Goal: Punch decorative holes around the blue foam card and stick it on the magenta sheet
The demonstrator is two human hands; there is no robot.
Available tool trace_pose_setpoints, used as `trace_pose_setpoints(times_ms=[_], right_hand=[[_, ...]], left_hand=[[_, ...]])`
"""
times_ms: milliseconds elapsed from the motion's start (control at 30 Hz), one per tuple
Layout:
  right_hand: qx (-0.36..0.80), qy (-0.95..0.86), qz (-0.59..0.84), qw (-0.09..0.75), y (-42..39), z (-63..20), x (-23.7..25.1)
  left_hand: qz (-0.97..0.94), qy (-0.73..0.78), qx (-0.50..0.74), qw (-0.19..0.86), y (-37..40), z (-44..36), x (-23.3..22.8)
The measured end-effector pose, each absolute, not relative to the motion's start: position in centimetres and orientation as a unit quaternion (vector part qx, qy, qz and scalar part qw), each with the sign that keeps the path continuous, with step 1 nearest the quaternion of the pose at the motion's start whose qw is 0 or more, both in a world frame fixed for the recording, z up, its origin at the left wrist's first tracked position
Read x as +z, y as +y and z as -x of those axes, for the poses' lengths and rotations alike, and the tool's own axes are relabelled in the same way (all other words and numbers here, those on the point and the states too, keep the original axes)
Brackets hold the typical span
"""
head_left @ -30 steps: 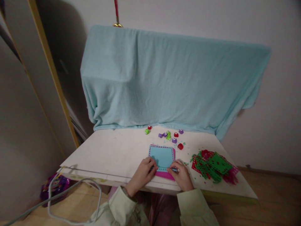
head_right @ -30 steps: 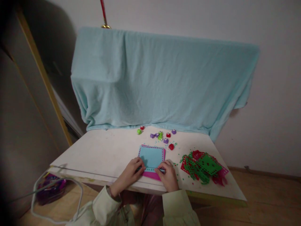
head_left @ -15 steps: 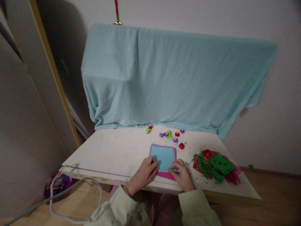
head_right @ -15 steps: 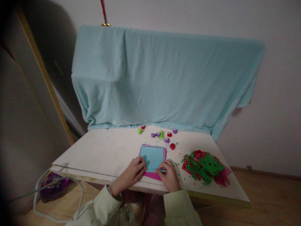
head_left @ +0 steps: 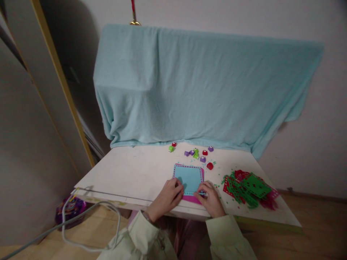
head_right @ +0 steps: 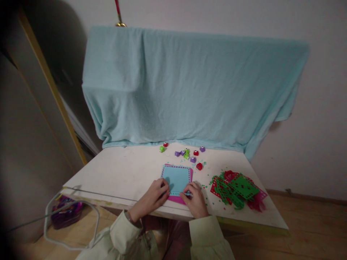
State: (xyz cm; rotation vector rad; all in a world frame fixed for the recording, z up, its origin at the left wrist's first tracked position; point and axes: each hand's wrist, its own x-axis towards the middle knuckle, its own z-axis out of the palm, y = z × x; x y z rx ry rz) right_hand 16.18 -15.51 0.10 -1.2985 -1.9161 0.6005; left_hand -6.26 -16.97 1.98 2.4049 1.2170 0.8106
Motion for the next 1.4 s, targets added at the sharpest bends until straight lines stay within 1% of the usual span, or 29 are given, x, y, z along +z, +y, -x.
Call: trace_pose_setpoints(times_ms=[300, 433, 633, 933, 1067, 1167, 1300, 1400], right_hand=[[0.234, -0.744, 0.501, 0.375, -15.5, -16.3, 0.0], [0.234, -0.746, 0.5, 0.372, -15.5, -16.3, -0.1], [0.235, -0.746, 0.5, 0.371, -15.6, -16.3, 0.1], [0.229, -0.747, 0.498, 0.376, -15.6, -16.2, -0.2], [0.225, -0.749, 0.496, 0.378, -15.6, -16.2, -0.1], [0.225, -0.749, 0.496, 0.377, -15.6, -16.3, -0.2], [0.225, -0.749, 0.496, 0.376, -15.5, -16.3, -0.3], [0.224, -0.749, 0.496, 0.379, -15.6, -16.3, -0.2]], left_hand=[[-0.84, 0.445, 0.27, 0.151, -17.4, 6.1, 2.6], [-0.87, 0.418, 0.234, 0.116, -18.2, 6.4, 3.0], [-0.875, 0.441, 0.186, 0.069, -20.2, 7.1, 2.5], [-0.852, 0.486, 0.19, 0.044, -22.0, 8.5, 3.0], [-0.86, 0.467, 0.196, 0.061, -21.8, 8.9, 3.2], [-0.852, 0.463, 0.222, 0.103, -21.4, 9.0, 3.4], [-0.8, 0.504, 0.285, 0.157, -20.1, 8.3, 3.0], [-0.769, 0.535, 0.315, 0.155, -18.6, 7.5, 1.8]])
